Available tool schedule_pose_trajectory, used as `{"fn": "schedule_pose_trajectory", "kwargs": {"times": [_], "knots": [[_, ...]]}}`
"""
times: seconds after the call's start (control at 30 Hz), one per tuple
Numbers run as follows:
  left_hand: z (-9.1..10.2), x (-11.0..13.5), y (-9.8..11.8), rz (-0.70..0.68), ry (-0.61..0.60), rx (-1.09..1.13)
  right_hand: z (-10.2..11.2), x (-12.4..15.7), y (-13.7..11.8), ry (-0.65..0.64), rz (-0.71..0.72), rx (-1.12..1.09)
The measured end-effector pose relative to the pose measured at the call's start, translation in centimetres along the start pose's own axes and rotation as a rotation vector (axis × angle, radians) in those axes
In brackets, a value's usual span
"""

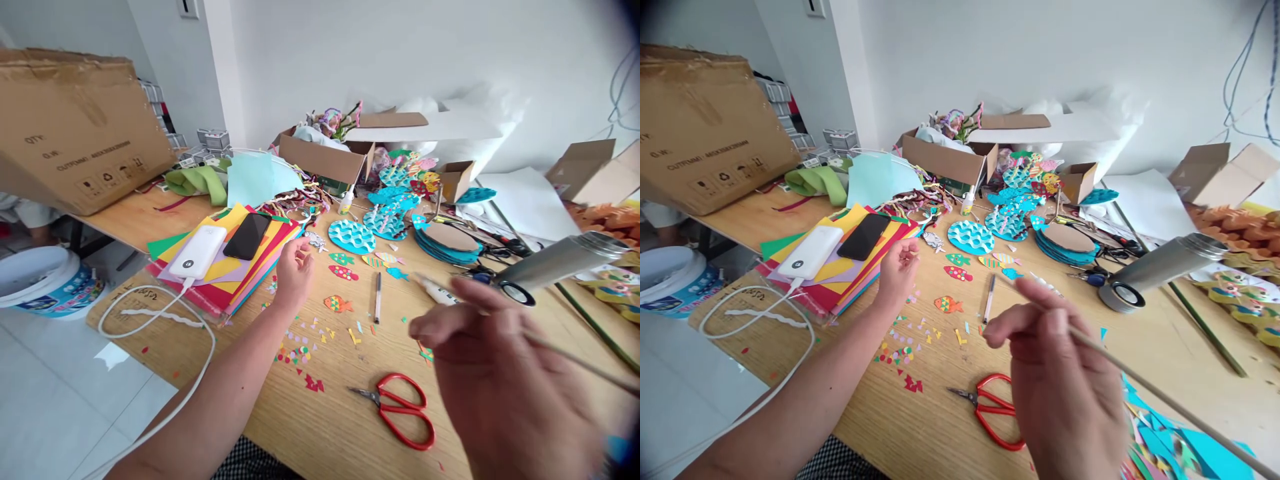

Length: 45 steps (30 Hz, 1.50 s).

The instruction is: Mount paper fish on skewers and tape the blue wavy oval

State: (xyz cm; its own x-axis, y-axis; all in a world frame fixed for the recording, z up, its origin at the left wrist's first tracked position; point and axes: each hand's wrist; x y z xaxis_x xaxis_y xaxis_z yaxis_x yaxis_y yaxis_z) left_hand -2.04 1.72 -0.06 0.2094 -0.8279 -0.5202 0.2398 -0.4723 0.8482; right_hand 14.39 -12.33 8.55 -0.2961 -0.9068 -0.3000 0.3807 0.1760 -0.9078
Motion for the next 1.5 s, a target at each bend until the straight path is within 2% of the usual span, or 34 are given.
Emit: {"fn": "schedule_pose_trajectory", "kwargs": {"times": [0.07,0.13,0.23,0.33,0.53,0.7,0.9,1.0,1.13,1.23,1.3,1.4,1.5], "knots": [[0.0,0.0,0.2,-0.001,-0.01,0.011,-1.3,0.1,1.6,-0.036,-0.108,-0.127],[0.0,0.0,0.3,0.004,-0.042,0.015,-1.3,0.5,3.3,-0.061,-0.125,-0.029],[0.0,0.1,0.5,0.01,-0.131,-0.009,0.4,1.3,5.2,-0.102,-0.039,0.271],[-0.2,0.4,0.4,-0.011,-0.262,-0.072,2.5,2.5,6.5,-0.244,0.07,0.501],[-0.5,0.9,-0.4,-0.071,-0.491,-0.256,4.2,5.0,9.7,-0.418,0.239,0.655],[-0.4,1.1,-0.8,-0.095,-0.579,-0.309,4.9,5.4,11.0,-0.403,0.224,0.673],[-0.3,1.0,-0.5,-0.099,-0.585,-0.32,6.3,4.6,11.4,-0.359,0.232,0.718],[-0.3,1.0,-0.4,-0.12,-0.596,-0.329,6.4,4.2,11.0,-0.297,0.188,0.717],[-0.4,1.1,-0.6,-0.135,-0.626,-0.354,4.8,3.0,8.6,-0.224,0.053,0.588],[-0.5,1.2,-0.7,-0.132,-0.637,-0.36,2.2,1.7,6.2,-0.191,-0.034,0.384],[-0.5,1.1,-0.7,-0.125,-0.631,-0.357,0.2,1.1,5.1,-0.213,-0.05,0.252],[-0.4,0.9,-0.4,-0.109,-0.602,-0.356,-2.8,0.9,4.8,-0.244,-0.066,0.112],[-0.3,0.8,-0.2,-0.098,-0.559,-0.345,-4.7,1.8,5.8,-0.258,-0.077,0.049]]}}
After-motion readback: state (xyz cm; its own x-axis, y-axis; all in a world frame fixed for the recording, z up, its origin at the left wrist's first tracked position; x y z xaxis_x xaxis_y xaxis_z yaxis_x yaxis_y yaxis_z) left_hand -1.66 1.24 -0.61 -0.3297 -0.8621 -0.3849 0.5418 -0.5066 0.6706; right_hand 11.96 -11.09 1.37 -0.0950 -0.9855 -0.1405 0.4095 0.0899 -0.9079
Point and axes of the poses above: each hand's wrist, its own x-axis away from the middle knuckle, its own z-axis out of the back of the hand, y = z × x, and after that the axes turned 12 degrees about -z, right-handed
